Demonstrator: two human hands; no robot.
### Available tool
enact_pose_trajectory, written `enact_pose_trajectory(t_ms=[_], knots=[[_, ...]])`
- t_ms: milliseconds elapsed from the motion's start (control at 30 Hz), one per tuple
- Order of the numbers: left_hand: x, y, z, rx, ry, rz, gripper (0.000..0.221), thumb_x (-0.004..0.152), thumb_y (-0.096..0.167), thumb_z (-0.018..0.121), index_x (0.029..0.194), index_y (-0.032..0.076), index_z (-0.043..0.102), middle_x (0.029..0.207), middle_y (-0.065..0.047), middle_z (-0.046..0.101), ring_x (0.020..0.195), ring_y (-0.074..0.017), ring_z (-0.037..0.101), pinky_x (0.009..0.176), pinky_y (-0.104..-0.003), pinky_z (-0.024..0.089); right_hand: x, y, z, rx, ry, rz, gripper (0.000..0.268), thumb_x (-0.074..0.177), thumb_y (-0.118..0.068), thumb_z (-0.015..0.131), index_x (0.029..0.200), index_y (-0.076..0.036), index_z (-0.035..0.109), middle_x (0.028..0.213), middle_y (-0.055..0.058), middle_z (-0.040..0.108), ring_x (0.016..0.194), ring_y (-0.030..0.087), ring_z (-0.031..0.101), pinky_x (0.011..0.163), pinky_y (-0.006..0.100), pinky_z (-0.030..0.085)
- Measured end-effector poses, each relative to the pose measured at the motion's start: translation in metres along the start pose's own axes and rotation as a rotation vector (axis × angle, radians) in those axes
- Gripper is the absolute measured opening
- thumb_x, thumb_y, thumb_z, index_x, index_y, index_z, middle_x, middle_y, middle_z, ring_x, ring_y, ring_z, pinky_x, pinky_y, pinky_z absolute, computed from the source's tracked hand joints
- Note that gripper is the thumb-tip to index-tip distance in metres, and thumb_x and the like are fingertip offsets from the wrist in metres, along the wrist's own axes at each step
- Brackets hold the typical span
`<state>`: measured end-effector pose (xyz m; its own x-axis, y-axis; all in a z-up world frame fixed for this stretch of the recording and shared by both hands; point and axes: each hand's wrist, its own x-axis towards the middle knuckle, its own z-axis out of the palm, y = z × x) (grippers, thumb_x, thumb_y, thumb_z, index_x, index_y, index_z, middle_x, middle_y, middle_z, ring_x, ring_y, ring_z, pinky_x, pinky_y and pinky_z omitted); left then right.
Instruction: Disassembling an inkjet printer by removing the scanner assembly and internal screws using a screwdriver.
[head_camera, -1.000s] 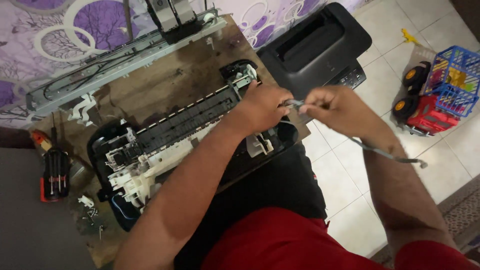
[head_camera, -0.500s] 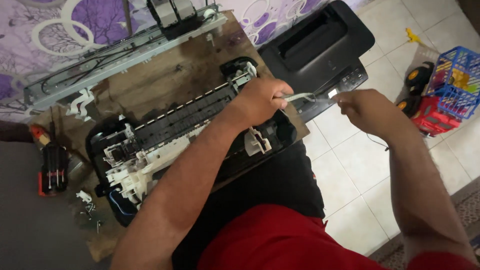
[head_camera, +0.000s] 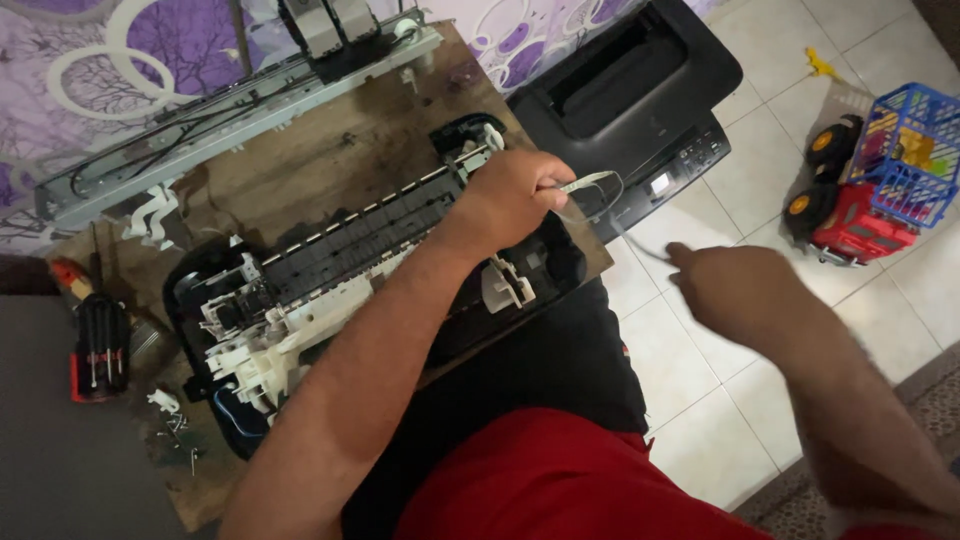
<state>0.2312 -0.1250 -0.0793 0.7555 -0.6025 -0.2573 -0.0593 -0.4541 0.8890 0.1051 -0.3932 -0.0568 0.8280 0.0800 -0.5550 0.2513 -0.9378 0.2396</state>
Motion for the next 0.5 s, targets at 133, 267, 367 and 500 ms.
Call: enact_pose_trajectory(t_ms=[133, 267, 367, 500], knots=[[0.019, -0.020, 0.007, 0.097, 0.101, 0.078, 0.033, 0.090, 0.024, 0.069, 0.119, 0.011, 0.075, 0.115, -0.013, 0.078, 0.112, -0.0268, 0.075, 0.088, -0.041, 0.059, -0.020, -0.025, -0.059, 0.051, 0.121, -0.101, 0.018, 0.103, -0.030, 0.051, 0.117, -0.019, 0.048, 0.061, 0.005, 0.066, 0.057, 0.038, 0.066, 0.051, 0.049, 0.045], [0.038, -0.045, 0.012, 0.234, 0.062, 0.135, 0.033, 0.085, 0.030, 0.072, 0.117, 0.023, 0.077, 0.110, -0.005, 0.080, 0.107, -0.0250, 0.074, 0.092, -0.040, 0.056, 0.003, -0.033, -0.107, 0.554, 0.211, -0.599, 0.015, 0.100, -0.015, 0.049, 0.109, -0.017, 0.060, 0.063, 0.010, 0.068, 0.055, 0.036, 0.065, 0.056, 0.047, 0.050], [0.028, -0.038, 0.004, 0.302, 0.037, 0.209, 0.019, 0.087, 0.032, 0.071, 0.105, 0.030, 0.076, 0.101, -0.001, 0.079, 0.104, -0.0316, 0.072, 0.094, -0.046, 0.057, 0.024, -0.045, -0.117, 0.833, 0.283, -0.801, 0.013, 0.102, -0.012, 0.048, 0.100, -0.006, 0.060, 0.062, 0.015, 0.071, 0.059, 0.042, 0.069, 0.057, 0.052, 0.053], [0.043, -0.067, 0.008, 0.290, 0.047, 0.252, 0.013, 0.090, 0.024, 0.066, 0.096, 0.022, 0.077, 0.084, -0.005, 0.076, 0.087, -0.0395, 0.073, 0.079, -0.051, 0.059, 0.051, -0.051, -0.102, 0.616, 0.609, -0.528, 0.022, 0.106, -0.031, 0.055, 0.102, -0.009, 0.054, 0.056, 0.016, 0.060, 0.059, 0.048, 0.063, 0.054, 0.056, 0.048]])
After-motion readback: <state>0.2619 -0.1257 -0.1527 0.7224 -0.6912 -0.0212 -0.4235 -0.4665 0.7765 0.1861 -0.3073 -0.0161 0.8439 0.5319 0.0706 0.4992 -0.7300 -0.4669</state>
